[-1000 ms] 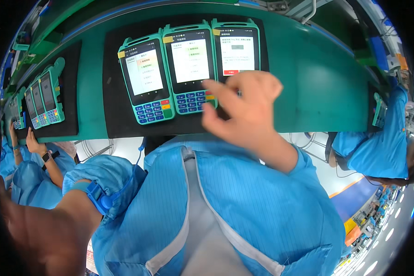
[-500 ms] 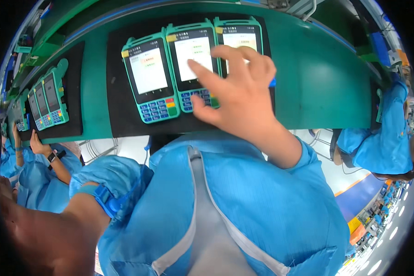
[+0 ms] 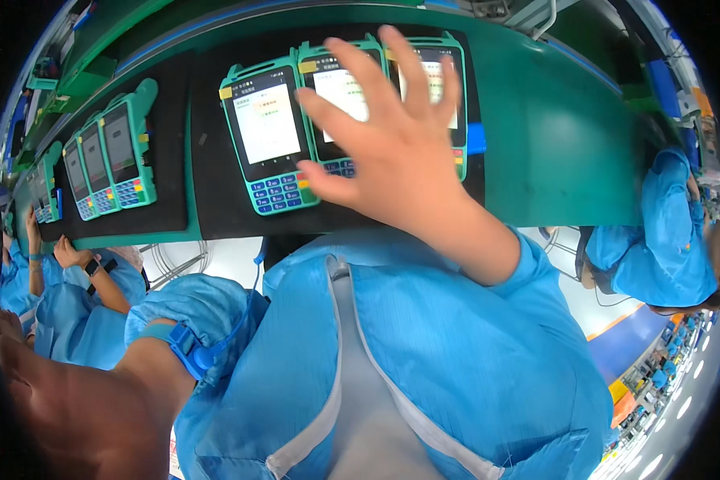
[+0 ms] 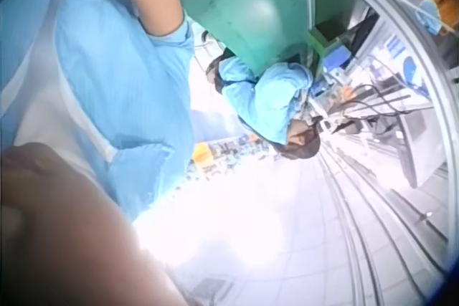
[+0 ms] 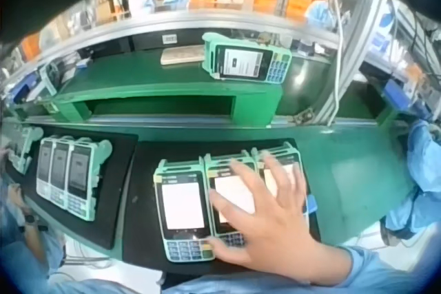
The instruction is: The person tests handheld payment terminals by tapping their touchscreens to navigate menus and run diagnostic checks, then organizes and moves the devices along the assembly line table.
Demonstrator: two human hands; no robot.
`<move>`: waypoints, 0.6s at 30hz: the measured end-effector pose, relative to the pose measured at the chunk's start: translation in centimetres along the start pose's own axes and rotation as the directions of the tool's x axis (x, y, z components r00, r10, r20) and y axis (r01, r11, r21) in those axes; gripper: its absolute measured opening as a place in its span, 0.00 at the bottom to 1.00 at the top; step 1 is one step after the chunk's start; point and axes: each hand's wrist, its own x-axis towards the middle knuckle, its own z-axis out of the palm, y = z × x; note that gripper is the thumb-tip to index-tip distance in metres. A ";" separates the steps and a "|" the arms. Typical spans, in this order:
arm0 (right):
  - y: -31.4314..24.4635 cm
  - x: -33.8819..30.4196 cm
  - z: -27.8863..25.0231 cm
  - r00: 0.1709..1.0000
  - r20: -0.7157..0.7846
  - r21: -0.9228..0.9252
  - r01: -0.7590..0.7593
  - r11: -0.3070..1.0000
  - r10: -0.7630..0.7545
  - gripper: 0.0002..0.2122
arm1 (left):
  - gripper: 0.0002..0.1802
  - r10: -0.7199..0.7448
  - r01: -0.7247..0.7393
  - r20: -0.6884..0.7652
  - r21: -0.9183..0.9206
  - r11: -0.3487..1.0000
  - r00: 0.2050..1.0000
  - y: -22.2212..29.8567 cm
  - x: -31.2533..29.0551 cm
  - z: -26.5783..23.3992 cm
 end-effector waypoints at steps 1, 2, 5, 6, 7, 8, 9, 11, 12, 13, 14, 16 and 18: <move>-0.1 0.1 -0.5 1.000 -0.008 -0.023 -0.019 1.000 0.019 0.24 | 0.21 0.002 -0.002 -0.002 -0.007 1.000 1.000 -0.2 0.0 -0.8; -0.1 0.1 -0.9 0.999 -0.013 -0.040 -0.037 0.999 0.037 0.23 | 0.21 0.003 -0.003 0.002 -0.006 1.000 1.000 -0.3 0.0 -1.3; 0.9 -0.7 -1.8 0.990 -0.054 -0.121 -0.137 0.983 0.131 0.22 | 0.21 -0.005 0.005 0.002 -0.008 1.000 1.000 -1.0 -0.3 -1.9; 1.9 -1.4 -2.5 0.984 -0.061 -0.159 -0.175 0.972 0.167 0.22 | 0.21 -0.004 0.004 0.007 -0.009 1.000 1.000 -1.0 -0.3 -1.6; 2.4 -1.9 -2.6 0.977 -0.091 -0.175 -0.205 0.963 0.192 0.20 | 0.22 -0.007 0.008 0.005 -0.007 1.000 1.000 -1.0 -0.3 -1.5; 3.1 -2.3 -2.6 0.977 -0.125 -0.179 -0.195 0.964 0.174 0.20 | 0.22 -0.016 0.016 0.004 -0.002 1.000 1.000 -1.0 -0.3 -1.4; 4.0 -2.7 -2.9 0.974 -0.152 -0.186 -0.192 0.964 0.165 0.19 | 0.22 -0.027 0.027 0.005 -0.002 1.000 1.000 -0.9 -0.2 -1.2; 5.1 -3.3 -3.3 0.968 -0.191 -0.190 -0.196 0.962 0.160 0.17 | 0.22 -0.035 0.035 0.014 0.002 0.999 0.999 -0.7 0.2 -1.0; 5.5 -3.4 -3.4 0.969 -0.176 -0.199 -0.209 0.958 0.175 0.17 | 0.22 -0.023 0.023 0.019 0.000 1.000 1.000 -0.5 0.4 -0.9; 5.7 -3.6 -3.6 0.967 -0.168 -0.207 -0.222 0.953 0.189 0.17 | 0.22 -0.012 0.012 0.026 -0.006 1.000 1.000 -0.3 0.5 -0.8; 5.7 -3.7 -3.6 0.966 -0.164 -0.209 -0.231 0.950 0.199 0.17 | 0.22 -0.003 0.003 0.030 -0.008 1.000 1.000 -0.1 0.6 -0.7; 5.9 -3.8 -3.5 0.971 -0.131 -0.207 -0.226 0.952 0.202 0.18 | 0.23 0.013 -0.012 0.024 -0.015 1.000 1.000 0.2 0.7 -0.5; 6.0 -4.0 -3.5 0.972 -0.114 -0.214 -0.227 0.950 0.206 0.19 | 0.23 0.024 -0.024 0.015 -0.015 1.000 1.000 0.4 0.7 -0.3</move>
